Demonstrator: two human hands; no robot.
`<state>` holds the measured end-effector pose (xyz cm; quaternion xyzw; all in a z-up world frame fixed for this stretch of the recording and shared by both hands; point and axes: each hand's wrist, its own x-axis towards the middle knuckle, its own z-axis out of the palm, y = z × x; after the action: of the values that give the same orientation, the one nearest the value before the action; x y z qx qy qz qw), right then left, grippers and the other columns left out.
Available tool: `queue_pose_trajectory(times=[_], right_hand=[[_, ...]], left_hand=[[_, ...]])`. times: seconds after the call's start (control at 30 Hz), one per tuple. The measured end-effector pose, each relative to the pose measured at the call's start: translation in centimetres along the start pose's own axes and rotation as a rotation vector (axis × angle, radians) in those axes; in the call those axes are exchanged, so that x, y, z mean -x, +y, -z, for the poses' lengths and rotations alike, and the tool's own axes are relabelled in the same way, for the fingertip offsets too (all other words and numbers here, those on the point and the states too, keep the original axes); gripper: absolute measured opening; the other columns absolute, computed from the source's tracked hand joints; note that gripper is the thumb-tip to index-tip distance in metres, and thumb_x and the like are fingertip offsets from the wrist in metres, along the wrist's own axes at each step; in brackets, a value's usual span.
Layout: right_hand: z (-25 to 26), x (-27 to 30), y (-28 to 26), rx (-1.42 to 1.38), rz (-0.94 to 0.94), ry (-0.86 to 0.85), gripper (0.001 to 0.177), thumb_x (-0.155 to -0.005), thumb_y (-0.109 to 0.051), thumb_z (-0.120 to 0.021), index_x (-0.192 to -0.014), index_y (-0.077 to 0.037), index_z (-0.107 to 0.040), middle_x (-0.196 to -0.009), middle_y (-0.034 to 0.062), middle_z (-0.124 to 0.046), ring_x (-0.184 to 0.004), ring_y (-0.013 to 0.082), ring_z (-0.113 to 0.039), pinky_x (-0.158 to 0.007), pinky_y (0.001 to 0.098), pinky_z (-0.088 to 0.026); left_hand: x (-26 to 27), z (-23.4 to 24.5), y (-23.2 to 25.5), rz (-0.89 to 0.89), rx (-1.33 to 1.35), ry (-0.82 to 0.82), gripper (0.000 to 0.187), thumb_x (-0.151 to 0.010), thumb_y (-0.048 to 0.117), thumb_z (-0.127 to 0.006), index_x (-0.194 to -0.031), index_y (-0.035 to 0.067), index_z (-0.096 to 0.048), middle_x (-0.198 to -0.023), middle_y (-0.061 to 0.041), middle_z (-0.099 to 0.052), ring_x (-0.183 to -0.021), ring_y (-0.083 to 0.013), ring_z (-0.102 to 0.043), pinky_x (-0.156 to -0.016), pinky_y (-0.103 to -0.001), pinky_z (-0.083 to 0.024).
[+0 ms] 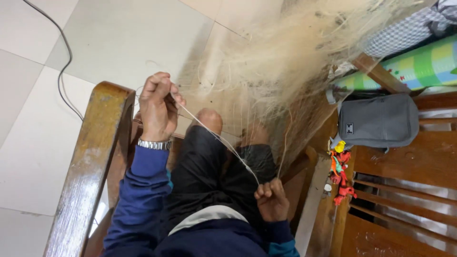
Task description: Repairing a fishing net by tying knots in the mesh using nylon string and a netting needle.
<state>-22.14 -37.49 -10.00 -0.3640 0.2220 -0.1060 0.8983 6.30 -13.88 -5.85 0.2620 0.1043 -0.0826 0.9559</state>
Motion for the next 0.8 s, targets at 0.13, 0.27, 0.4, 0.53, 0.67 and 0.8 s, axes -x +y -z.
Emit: queue_pose_trajectory(times=[0.13, 0.27, 0.4, 0.53, 0.67, 0.8], right_hand=[[3.1, -0.7, -1.3, -0.127, 0.021, 0.088, 0.009, -0.086, -0.016, -0.055, -0.078, -0.013, -0.056, -0.071, 0.0031, -0.057, -0.073, 0.0212, -0.052, -0.064, 0.0326, -0.044], [9.5, -5.3, 0.0, -0.131, 0.151, 0.236, 0.02, -0.083, -0.006, -0.051, -0.074, -0.019, -0.063, -0.091, 0.0149, -0.07, -0.089, 0.03, -0.067, -0.076, 0.0405, -0.054], [10.2, -8.2, 0.5, -0.18, 0.145, 0.275, 0.024, -0.082, -0.003, -0.052, -0.072, -0.021, -0.064, -0.093, 0.019, -0.069, -0.09, 0.0326, -0.067, -0.077, 0.0413, -0.054], [11.6, -9.2, -0.8, -0.487, 0.068, 0.272, 0.014, -0.082, -0.001, -0.051, -0.086, -0.007, -0.062, -0.093, 0.0119, -0.062, -0.083, 0.0229, -0.061, -0.067, 0.0239, -0.054], [6.3, -7.8, -2.3, -0.31, 0.177, -0.132, 0.01, -0.081, -0.003, -0.049, -0.075, -0.01, -0.051, -0.088, 0.0081, -0.06, -0.089, 0.0245, -0.061, -0.083, 0.0424, -0.052], [6.3, -6.1, 0.4, -0.256, 0.199, -0.234, 0.012, -0.082, 0.001, -0.044, -0.075, -0.01, -0.042, -0.09, 0.0149, -0.058, -0.091, 0.0321, -0.061, -0.083, 0.047, -0.051]], left_hand=[[-0.3, -0.5, 1.0, -0.128, -0.103, 0.041, 0.009, -0.085, 0.008, -0.063, -0.093, 0.005, -0.059, -0.061, -0.01, -0.055, -0.041, -0.0161, -0.048, -0.04, -0.029, -0.047], [-0.6, 0.6, 0.6, -0.172, -0.141, 0.144, 0.01, -0.092, 0.004, -0.053, -0.098, 0.008, -0.06, -0.058, -0.012, -0.055, -0.045, -0.0238, -0.061, -0.045, -0.037, -0.058], [-1.0, -0.7, 1.6, -0.204, -0.189, 0.181, 0.011, -0.092, 0.004, -0.052, -0.099, 0.007, -0.06, -0.057, -0.013, -0.054, -0.044, -0.0237, -0.06, -0.044, -0.038, -0.059], [-2.6, 0.2, 0.5, -0.173, -0.22, 0.214, 0.012, -0.091, 0.004, -0.052, -0.1, 0.006, -0.059, -0.055, -0.012, -0.052, -0.04, -0.0236, -0.057, -0.04, -0.037, -0.056], [-5.0, 2.2, -0.2, -0.076, -0.251, 0.238, 0.014, -0.09, 0.002, -0.051, -0.101, 0.009, -0.057, -0.059, -0.01, -0.054, -0.045, -0.0216, -0.06, -0.043, -0.036, -0.059], [-6.7, 4.8, -2.5, 0.03, -0.235, 0.256, 0.021, -0.087, -0.003, -0.052, -0.104, 0.01, -0.052, -0.064, -0.009, -0.058, -0.051, -0.0199, -0.063, -0.05, -0.035, -0.061]])
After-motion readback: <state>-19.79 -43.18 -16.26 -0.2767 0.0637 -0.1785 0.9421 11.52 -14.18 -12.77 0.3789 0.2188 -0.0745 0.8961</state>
